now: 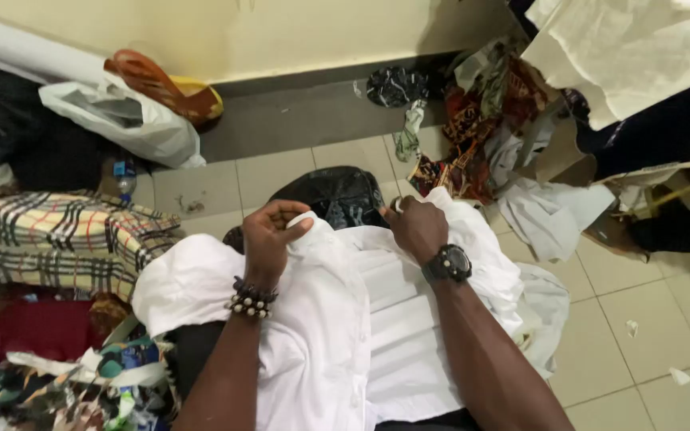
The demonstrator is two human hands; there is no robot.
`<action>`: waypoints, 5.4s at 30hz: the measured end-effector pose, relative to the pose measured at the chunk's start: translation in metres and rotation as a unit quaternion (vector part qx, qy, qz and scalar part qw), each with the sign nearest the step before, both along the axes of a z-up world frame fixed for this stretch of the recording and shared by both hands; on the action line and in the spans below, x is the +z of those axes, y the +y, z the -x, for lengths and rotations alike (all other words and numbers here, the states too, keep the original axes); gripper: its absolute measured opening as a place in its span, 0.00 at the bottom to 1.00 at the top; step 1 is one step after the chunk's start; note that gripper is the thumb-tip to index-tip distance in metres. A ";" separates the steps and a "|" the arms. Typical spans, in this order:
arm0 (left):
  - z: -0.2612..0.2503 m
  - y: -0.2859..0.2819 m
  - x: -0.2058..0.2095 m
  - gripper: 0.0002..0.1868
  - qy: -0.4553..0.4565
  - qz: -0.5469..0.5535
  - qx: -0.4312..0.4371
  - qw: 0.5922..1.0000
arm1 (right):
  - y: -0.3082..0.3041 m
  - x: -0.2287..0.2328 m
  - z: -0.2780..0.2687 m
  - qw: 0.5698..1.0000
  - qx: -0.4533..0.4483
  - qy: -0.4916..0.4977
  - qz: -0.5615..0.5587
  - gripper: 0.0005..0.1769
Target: Searching through a laundry bag and examining a white dress shirt.
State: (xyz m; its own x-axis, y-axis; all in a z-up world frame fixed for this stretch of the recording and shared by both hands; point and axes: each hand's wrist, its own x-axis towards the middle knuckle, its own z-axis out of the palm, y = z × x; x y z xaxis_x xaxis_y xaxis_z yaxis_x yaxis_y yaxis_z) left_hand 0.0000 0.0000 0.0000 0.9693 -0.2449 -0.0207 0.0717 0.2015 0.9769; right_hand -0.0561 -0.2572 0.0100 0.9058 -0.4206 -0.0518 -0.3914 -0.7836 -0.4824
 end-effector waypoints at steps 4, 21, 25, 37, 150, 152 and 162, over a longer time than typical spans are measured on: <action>0.002 -0.003 -0.018 0.12 0.002 0.019 -0.020 1.000 | 0.015 0.016 -0.005 0.982 0.076 0.148 0.088 0.26; 0.003 -0.056 -0.059 0.31 0.015 -0.050 -0.194 0.980 | 0.015 0.013 0.024 0.770 0.065 -0.131 -0.621 0.25; 0.010 -0.068 -0.039 0.14 -0.020 -0.055 -0.125 0.990 | 0.009 -0.013 0.025 0.742 -0.004 -0.122 -0.659 0.21; 0.015 -0.067 -0.017 0.15 -0.118 -0.247 -0.024 0.962 | 0.045 0.016 0.027 0.935 0.105 -0.193 -0.280 0.20; 0.007 -0.030 -0.048 0.07 0.195 0.027 -0.053 0.979 | 0.055 -0.013 0.021 0.845 0.086 -0.075 -0.522 0.10; 0.013 -0.034 -0.050 0.06 0.068 -0.024 -0.032 0.997 | 0.059 -0.011 0.027 0.873 0.069 -0.057 -0.480 0.10; 0.018 -0.035 0.012 0.13 -0.052 -0.193 -0.034 0.979 | 0.077 0.017 0.030 0.943 0.130 -0.166 -0.256 0.09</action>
